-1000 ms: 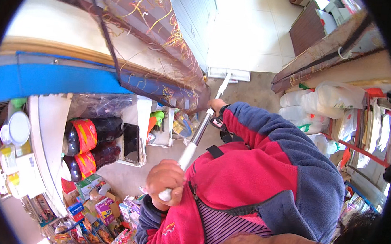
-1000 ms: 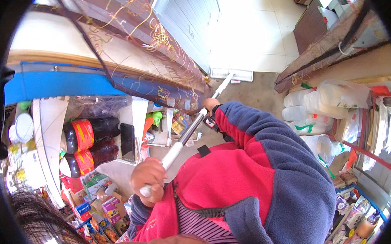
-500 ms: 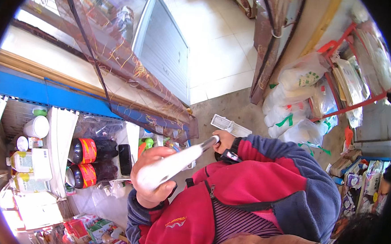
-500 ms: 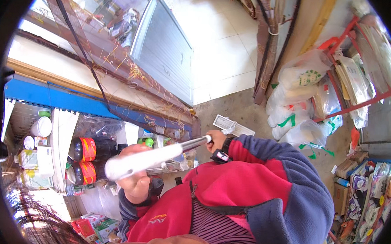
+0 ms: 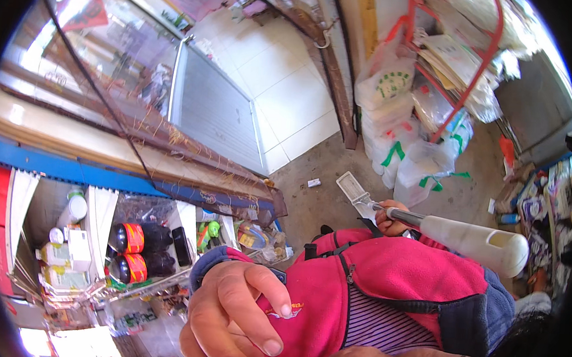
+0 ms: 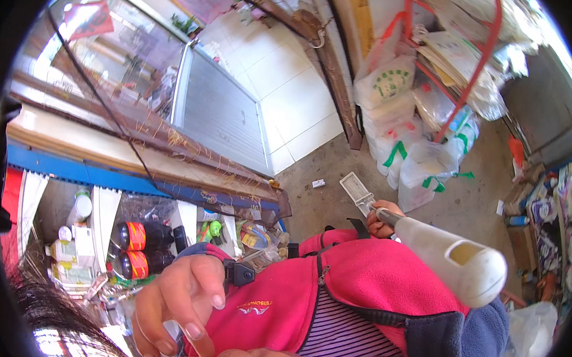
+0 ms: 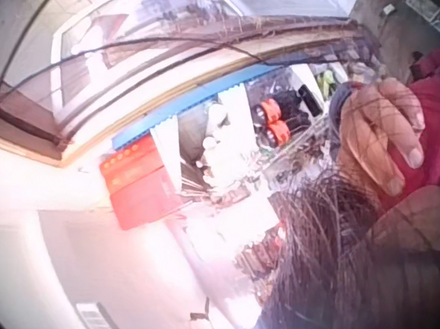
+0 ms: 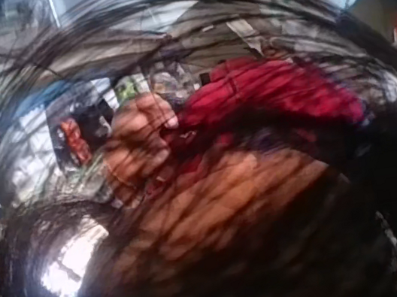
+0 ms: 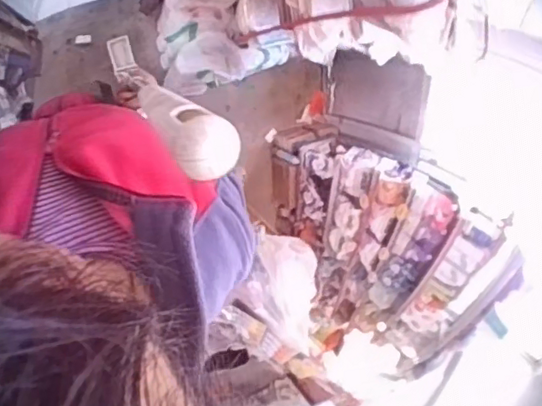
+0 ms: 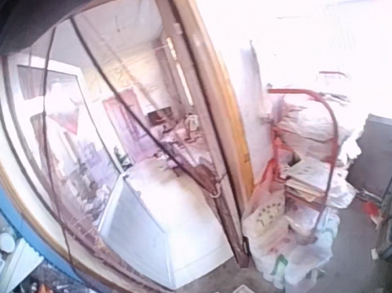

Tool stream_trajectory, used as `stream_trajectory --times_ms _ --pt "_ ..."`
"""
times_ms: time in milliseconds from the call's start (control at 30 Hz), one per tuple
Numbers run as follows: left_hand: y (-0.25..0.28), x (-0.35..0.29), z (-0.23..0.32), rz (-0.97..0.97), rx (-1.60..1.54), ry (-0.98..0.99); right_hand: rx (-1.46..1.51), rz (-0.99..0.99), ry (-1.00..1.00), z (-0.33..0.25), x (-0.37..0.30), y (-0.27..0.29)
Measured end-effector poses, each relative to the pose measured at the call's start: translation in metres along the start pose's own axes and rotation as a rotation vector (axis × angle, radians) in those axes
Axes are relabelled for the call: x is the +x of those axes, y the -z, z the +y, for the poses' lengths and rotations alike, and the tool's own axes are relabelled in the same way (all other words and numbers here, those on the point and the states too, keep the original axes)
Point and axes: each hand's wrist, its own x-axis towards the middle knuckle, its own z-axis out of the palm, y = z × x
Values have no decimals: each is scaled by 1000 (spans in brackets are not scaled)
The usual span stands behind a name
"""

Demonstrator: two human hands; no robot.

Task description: The person assembles a mop, then mops the tiled floor of a living room. They exit to a courtyard, dip the mop head into a bucket of water, wring it, and return to continue mopping the same area.

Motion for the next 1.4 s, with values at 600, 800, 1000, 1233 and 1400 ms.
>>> stream_trajectory --times_ms 600,800,1000,1233,1400 --pt "-35 -6 -47 -108 -391 227 50 185 431 155 -138 103" --pt "-33 -8 -126 -496 -781 98 279 109 596 208 -167 121" --pt "-85 2 -161 -225 -911 82 653 -183 840 225 -199 145" --pt "-138 53 -228 -683 -1070 82 803 -409 1177 182 -244 154" --pt "-152 84 -278 -791 -1117 77 817 -473 1316 127 -285 139"
